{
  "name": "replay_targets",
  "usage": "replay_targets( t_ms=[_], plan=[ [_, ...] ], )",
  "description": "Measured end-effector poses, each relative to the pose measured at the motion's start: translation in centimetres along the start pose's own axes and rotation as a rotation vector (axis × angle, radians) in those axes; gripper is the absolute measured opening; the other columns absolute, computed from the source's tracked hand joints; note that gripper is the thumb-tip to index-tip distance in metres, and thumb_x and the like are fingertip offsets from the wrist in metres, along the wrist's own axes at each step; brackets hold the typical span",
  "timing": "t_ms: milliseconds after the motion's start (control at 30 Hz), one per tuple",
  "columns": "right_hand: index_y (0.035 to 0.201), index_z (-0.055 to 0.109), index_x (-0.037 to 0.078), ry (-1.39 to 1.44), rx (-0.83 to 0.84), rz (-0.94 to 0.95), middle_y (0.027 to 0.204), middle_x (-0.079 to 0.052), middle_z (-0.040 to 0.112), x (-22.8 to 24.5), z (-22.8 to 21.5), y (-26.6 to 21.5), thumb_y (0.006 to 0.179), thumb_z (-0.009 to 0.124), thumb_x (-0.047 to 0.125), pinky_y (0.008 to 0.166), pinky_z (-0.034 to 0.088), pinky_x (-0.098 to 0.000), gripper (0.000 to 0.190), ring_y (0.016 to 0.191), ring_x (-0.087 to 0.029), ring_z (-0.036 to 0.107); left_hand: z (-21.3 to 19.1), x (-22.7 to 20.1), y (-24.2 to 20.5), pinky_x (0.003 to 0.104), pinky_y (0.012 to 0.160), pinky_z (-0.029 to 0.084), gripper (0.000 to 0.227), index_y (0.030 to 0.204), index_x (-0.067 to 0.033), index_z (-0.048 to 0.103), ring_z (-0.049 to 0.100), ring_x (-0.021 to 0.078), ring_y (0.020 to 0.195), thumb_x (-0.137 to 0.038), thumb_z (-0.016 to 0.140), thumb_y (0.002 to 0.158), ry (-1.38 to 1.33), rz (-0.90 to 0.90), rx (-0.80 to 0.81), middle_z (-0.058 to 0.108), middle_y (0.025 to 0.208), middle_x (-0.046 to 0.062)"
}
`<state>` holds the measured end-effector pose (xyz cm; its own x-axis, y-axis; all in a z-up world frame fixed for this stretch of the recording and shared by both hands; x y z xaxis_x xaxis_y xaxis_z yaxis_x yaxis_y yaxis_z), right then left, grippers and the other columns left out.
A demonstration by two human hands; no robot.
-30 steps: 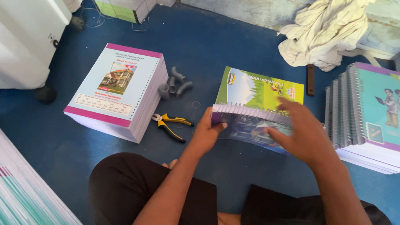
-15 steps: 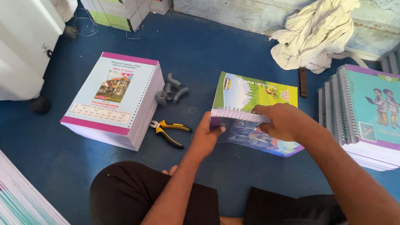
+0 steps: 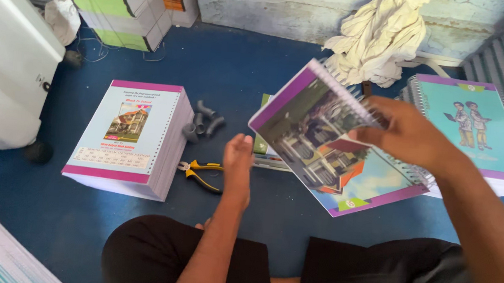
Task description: The person sits on the floor and assembles spiral-bound notebooks by hand. They align the punched pages, insert a plastic spiral binding wire through the holes, and close the ends to secure the binding. The person handles multiple notebooks and stacks the completed ones.
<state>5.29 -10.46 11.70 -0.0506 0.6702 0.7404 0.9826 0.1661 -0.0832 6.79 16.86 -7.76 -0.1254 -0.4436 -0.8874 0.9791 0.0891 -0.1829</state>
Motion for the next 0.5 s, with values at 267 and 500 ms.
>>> replay_targets(
  t_ms=[267, 500],
  plan=[
    [0.123, 0.071, 0.002, 0.229, -0.214, 0.078, 0.101, -0.009, 0.075, -4.0, -6.2, -1.8, 0.082, 0.078, 0.019, 0.081, 0.053, -0.0331, 0.045, 0.090, -0.017, 0.068, 9.7, 3.6, -4.0, 0.045, 0.098, 0.055, 0.050, 0.132, 0.0018, 0.059, 0.068, 0.0224, 0.111, -0.022, 0.072, 0.090, -0.159, -0.178, 0.456, 0.070, 0.120, 0.012],
    [0.124, 0.066, -0.001, 0.558, -0.343, 0.307, 0.106, -0.009, 0.072, -14.2, -9.8, -4.3, 0.078, 0.079, 0.015, 0.079, 0.055, -0.0329, 0.051, 0.092, -0.018, 0.068, 15.1, 4.3, -3.7, 0.042, 0.086, 0.060, 0.043, 0.125, 0.0048, 0.064, 0.073, 0.0236, 0.096, -0.016, 0.073, 0.088, -0.012, -0.187, 0.539, 0.074, 0.109, 0.015]
  ],
)
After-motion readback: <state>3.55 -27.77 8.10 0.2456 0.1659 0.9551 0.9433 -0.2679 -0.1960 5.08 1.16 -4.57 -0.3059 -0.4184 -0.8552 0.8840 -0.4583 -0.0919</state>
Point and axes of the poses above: each hand's wrist, its own y-axis towards the middle knuckle, its own z-axis out of the palm, x = y × z, the point moved 6 cm from there along y, towards the middle knuckle
